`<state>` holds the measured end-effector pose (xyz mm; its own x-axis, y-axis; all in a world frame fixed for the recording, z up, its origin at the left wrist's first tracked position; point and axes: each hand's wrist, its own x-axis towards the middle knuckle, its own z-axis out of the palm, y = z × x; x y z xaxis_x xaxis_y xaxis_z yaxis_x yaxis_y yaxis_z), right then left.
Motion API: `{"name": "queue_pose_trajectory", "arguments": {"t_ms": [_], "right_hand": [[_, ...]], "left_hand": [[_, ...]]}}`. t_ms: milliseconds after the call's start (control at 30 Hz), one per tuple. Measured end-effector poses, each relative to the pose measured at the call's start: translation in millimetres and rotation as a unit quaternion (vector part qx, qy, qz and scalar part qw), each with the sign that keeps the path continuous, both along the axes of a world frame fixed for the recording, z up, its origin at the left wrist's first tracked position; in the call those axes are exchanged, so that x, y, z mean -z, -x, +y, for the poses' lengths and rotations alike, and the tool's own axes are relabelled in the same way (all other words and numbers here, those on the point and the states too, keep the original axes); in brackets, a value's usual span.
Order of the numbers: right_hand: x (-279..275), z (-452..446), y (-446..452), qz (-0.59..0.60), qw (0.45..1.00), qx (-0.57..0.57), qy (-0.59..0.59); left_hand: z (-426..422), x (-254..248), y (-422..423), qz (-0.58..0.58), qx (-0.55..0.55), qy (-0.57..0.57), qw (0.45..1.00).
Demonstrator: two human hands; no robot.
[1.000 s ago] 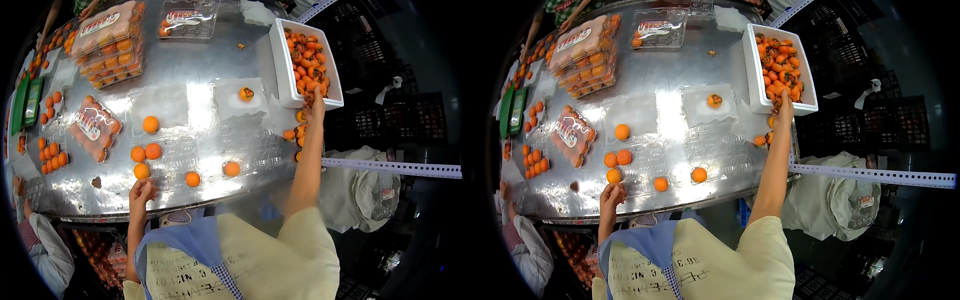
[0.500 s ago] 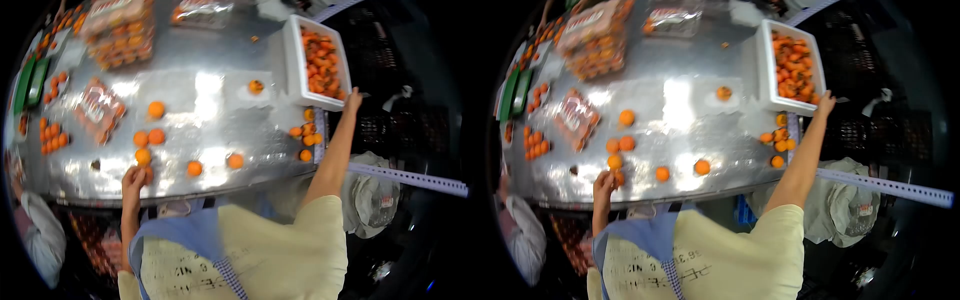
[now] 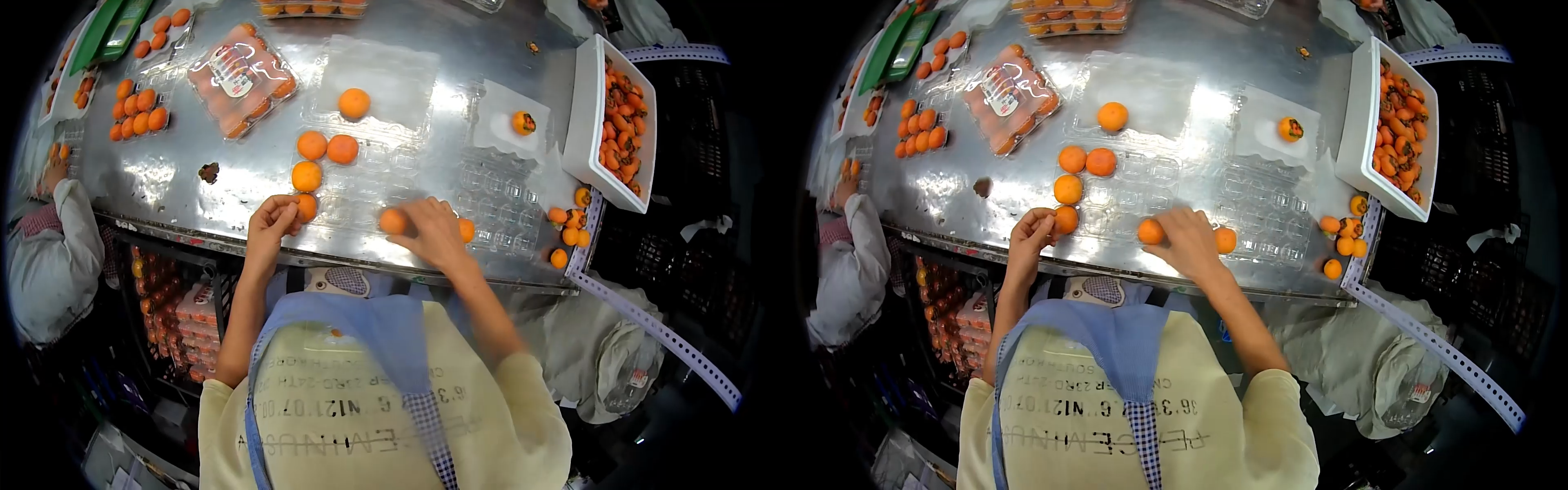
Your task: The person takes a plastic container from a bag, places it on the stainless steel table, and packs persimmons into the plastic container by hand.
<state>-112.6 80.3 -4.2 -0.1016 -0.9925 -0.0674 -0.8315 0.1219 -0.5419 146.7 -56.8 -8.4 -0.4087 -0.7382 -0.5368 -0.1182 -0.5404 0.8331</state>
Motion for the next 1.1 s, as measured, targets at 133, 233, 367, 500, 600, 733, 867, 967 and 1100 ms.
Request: {"name": "queue_pose_trajectory", "arguments": {"t_ms": [133,233,367,500,600,733,867,967,1100], "right_hand": [[11,3,-13,0.050,0.998,0.005,0.025],[10,1,-16,0.012,0.999,0.029,0.004],[8,12,-3,-0.277,0.946,0.135,-0.098],[-6,19,-1,-0.701,0.660,0.260,-0.071],[-20,18,-10,-0.762,0.592,0.263,-0.024],[-27,16,-23,-0.627,0.747,0.219,0.038],[-44,9,-28,-0.472,0.862,0.130,0.129],[-46,8,-28,-0.404,0.895,0.114,0.151],[-44,5,-26,-0.414,0.892,0.098,0.151]], "left_hand": [[-2,5,-6,0.002,-0.017,-0.003,1.000],[-2,6,-6,0.001,-0.024,-0.007,1.000],[-2,0,-4,0.005,-0.029,-0.002,1.000],[2,3,1,0.000,-0.004,-0.007,1.000],[10,-9,20,0.059,0.093,-0.014,0.994],[19,-57,60,0.084,0.261,-0.065,0.960],[29,-60,75,0.126,0.247,-0.140,0.950],[33,-60,78,0.173,0.205,-0.182,0.946],[35,-60,77,0.182,0.185,-0.184,0.948]]}}
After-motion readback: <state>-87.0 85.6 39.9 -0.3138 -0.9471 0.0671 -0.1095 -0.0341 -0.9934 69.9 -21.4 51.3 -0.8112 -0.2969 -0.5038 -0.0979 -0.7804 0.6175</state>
